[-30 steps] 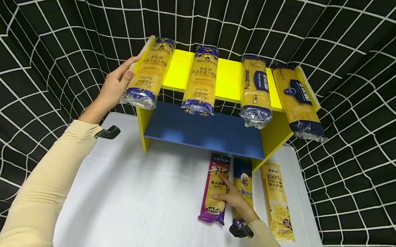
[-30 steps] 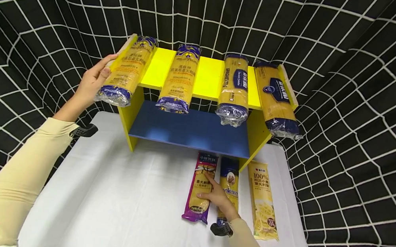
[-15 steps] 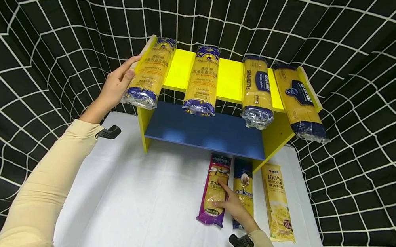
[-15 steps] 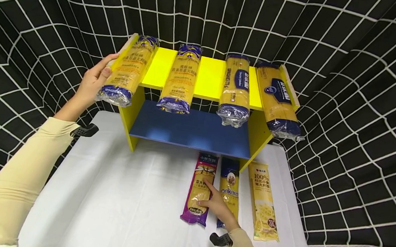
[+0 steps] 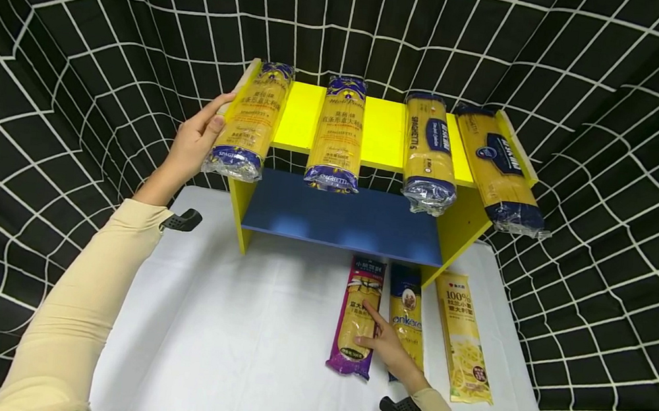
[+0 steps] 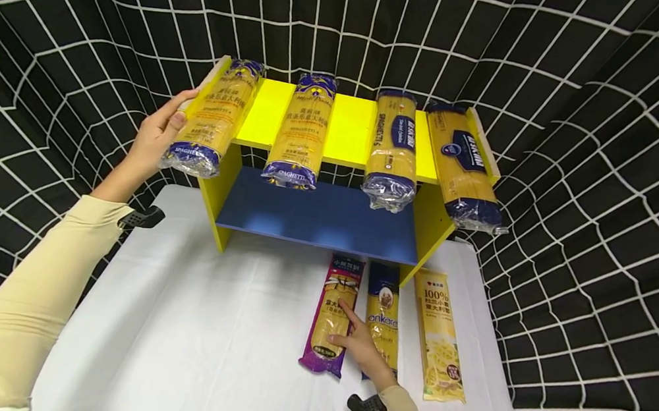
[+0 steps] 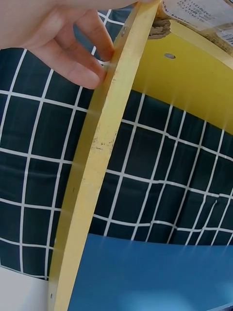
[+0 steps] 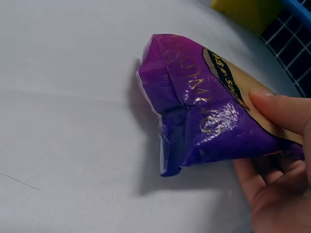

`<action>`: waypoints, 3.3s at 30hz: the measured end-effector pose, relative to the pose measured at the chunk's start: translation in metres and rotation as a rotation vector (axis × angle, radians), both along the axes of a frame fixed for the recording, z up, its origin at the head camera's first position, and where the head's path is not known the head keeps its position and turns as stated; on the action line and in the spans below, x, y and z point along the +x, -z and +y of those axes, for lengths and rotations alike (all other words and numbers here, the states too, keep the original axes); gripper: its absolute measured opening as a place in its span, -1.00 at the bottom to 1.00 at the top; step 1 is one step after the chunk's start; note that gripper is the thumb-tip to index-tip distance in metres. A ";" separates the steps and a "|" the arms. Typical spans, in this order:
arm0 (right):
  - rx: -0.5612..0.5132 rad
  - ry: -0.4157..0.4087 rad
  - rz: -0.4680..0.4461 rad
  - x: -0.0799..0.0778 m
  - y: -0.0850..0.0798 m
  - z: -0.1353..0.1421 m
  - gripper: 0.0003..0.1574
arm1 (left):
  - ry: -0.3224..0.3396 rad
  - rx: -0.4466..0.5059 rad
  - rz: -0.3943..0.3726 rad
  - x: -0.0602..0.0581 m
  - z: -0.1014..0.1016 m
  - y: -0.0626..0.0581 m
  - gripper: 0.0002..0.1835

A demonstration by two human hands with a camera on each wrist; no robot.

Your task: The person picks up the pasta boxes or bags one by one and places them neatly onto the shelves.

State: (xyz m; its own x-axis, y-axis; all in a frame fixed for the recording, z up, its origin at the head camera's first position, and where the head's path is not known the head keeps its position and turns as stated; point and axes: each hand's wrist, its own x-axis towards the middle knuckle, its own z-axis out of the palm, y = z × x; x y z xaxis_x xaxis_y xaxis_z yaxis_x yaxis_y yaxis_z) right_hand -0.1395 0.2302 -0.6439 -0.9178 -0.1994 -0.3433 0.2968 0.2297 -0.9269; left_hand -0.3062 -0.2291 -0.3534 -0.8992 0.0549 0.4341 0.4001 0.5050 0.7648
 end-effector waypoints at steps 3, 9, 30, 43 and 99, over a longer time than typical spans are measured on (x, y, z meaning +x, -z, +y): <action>-0.002 -0.001 -0.003 0.001 -0.004 -0.002 0.16 | 0.003 0.006 0.006 -0.001 -0.001 0.001 -0.52; 0.034 -0.064 0.013 -0.003 -0.014 -0.008 0.11 | 0.002 0.008 0.000 0.006 0.003 -0.006 -0.51; -0.073 -0.611 0.073 -0.019 -0.031 -0.063 0.09 | -0.001 -0.009 -0.001 0.002 0.002 0.000 -0.53; 0.006 -0.665 0.063 -0.015 -0.053 -0.087 0.05 | 0.003 -0.012 -0.001 0.003 0.002 -0.002 -0.53; -0.174 -0.156 0.103 -0.089 -0.094 -0.144 -0.17 | 0.007 0.003 0.027 0.000 -0.001 0.004 -0.53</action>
